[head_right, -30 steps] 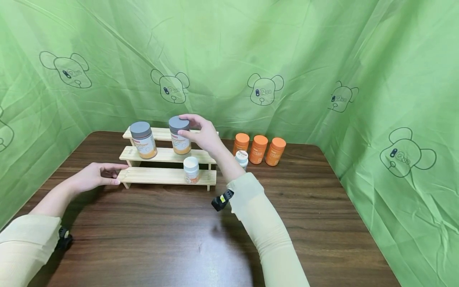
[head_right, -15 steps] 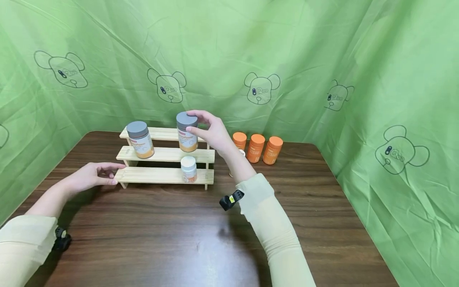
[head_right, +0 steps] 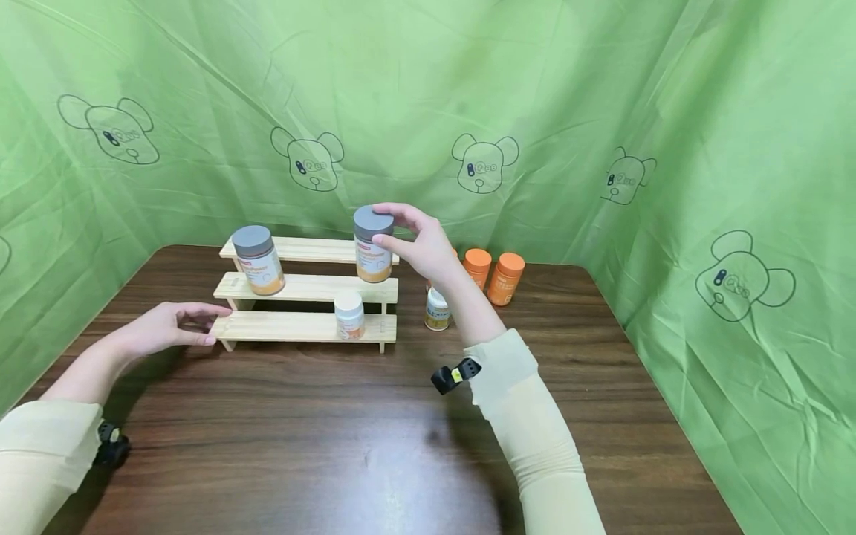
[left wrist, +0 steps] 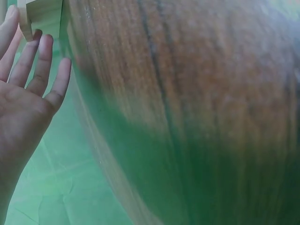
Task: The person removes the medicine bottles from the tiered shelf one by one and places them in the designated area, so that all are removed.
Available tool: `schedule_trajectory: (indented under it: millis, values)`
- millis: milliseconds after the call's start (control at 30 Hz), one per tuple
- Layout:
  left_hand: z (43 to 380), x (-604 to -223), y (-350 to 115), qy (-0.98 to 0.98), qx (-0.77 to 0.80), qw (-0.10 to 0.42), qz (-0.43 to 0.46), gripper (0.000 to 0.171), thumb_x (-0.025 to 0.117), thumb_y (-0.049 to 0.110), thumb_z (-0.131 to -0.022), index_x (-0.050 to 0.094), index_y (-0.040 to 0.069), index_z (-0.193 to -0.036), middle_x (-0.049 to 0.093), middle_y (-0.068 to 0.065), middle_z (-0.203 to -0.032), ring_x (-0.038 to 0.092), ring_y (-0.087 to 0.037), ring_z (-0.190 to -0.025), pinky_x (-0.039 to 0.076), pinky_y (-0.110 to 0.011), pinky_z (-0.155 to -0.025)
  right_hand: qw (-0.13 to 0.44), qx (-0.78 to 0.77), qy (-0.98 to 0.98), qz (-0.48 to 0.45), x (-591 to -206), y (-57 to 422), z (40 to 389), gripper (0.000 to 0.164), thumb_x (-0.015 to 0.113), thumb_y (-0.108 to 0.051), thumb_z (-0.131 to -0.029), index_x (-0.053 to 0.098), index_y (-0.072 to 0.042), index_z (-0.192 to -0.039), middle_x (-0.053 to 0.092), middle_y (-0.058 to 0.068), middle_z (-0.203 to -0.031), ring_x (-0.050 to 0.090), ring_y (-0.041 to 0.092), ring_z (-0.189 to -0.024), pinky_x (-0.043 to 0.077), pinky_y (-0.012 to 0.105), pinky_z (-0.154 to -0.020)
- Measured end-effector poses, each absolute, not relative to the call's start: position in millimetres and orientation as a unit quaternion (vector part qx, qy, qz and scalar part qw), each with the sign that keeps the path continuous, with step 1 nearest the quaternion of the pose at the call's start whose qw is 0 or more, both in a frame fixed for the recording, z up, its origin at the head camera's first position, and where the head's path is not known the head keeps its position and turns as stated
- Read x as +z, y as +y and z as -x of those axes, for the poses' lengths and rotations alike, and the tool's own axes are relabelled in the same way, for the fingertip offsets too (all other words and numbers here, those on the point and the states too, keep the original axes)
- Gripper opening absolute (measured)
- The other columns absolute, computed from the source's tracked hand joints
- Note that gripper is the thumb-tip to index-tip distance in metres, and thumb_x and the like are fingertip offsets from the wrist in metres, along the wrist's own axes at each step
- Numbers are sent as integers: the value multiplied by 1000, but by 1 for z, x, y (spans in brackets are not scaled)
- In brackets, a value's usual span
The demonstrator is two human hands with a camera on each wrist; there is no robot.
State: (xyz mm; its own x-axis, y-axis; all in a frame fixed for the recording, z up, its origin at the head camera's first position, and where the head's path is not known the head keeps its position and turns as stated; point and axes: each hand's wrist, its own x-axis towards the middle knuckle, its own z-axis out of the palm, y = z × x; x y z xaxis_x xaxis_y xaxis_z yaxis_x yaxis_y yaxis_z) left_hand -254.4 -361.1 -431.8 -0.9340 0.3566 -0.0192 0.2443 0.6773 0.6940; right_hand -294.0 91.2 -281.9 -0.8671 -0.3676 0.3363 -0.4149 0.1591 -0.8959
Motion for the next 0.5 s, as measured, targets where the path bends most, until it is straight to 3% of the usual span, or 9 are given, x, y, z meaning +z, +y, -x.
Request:
schedule_trajectory:
  millis: [200,500]
  values:
    - [254,-431,-358,918,359,74,-153,52,74,38,-80,60,19,-127,64,-6,-119,54,0,-102,38,-16,-84,29,590,-767,-249,-277,107,288,44,73,-18,-84,60,-19,-126,62,1,-119,53,14,-116,35,41,-103]
    - [256,-434,-356,919,354,66,-157,50,74,39,-80,61,22,-125,60,-6,-127,48,5,-108,34,-15,-88,27,608,-752,-252,-276,130,279,46,73,-15,-83,59,-15,-126,61,4,-121,52,21,-117,43,37,-96]
